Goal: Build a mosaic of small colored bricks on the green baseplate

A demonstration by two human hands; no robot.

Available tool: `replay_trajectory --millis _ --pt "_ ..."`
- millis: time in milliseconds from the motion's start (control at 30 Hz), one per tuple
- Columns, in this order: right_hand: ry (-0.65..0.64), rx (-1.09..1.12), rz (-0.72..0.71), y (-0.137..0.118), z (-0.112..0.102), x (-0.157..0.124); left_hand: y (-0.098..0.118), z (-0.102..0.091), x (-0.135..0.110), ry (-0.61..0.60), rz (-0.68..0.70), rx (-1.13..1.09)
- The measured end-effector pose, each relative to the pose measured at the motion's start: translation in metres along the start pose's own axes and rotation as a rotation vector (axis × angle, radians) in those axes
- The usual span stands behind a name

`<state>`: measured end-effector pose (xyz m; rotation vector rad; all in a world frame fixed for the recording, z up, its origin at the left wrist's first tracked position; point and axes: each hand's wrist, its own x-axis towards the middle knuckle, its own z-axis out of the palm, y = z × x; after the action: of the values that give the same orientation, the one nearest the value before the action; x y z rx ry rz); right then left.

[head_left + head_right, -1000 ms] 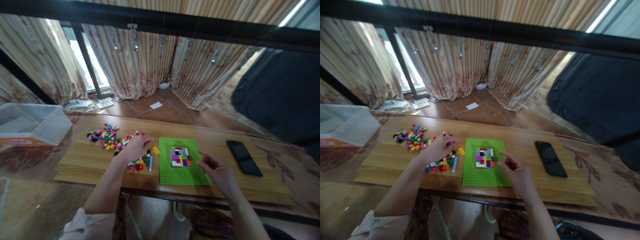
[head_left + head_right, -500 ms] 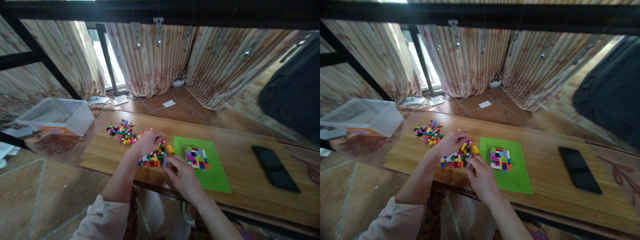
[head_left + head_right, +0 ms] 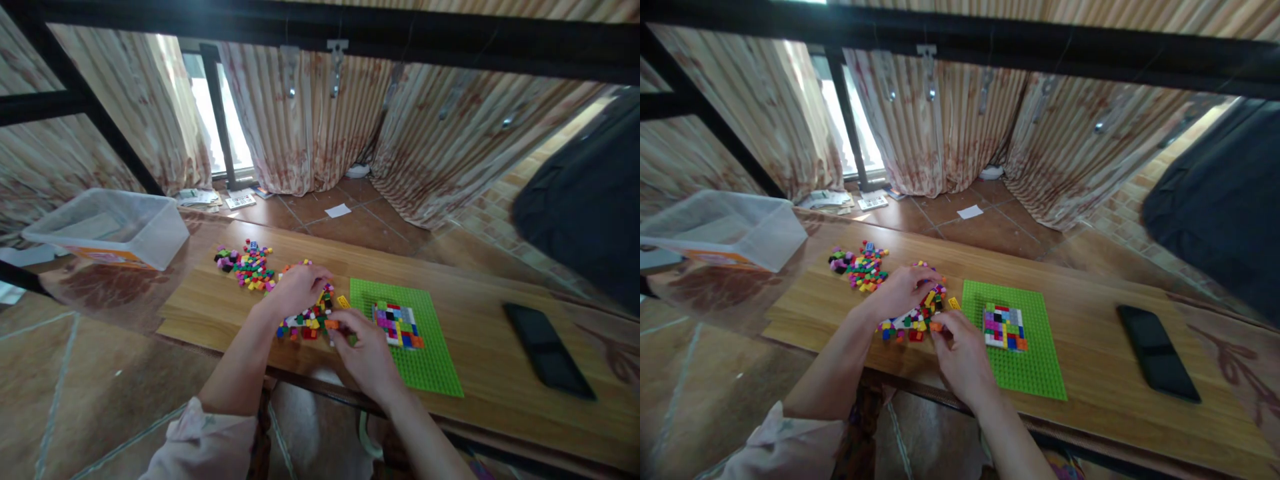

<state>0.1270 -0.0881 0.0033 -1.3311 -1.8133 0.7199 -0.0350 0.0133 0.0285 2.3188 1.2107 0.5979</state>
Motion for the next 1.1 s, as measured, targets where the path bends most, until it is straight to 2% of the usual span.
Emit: replay_trajectory --millis 133,300,400,467,567,733,1100 --pt "0.075 0.135 0.056 -0.005 -0.007 0.002 0.004 -0.002 0.001 -0.020 0.022 -0.001" --pt "0.189 0.180 0.084 -0.005 -0.021 0.003 0.010 0.002 0.003 -0.049 0.018 -0.004" --pt "0.305 0.210 0.170 0.006 -0.038 0.003 0.016 0.008 0.004 -0.074 0.035 -0.004" --pt "0.416 0.228 0.236 0.018 -0.052 0.003 0.020 0.012 0.005 -0.096 0.063 -0.006" --pt "0.504 0.220 0.278 0.040 -0.073 0.000 0.024 0.016 0.006 -0.120 0.090 -0.013" --pt "0.504 0.159 0.312 0.061 -0.089 -0.006 0.027 0.020 0.008 -0.128 0.080 -0.037" --pt "0.463 0.120 0.286 0.065 -0.082 0.001 0.034 0.043 0.011 -0.084 0.146 -0.053"
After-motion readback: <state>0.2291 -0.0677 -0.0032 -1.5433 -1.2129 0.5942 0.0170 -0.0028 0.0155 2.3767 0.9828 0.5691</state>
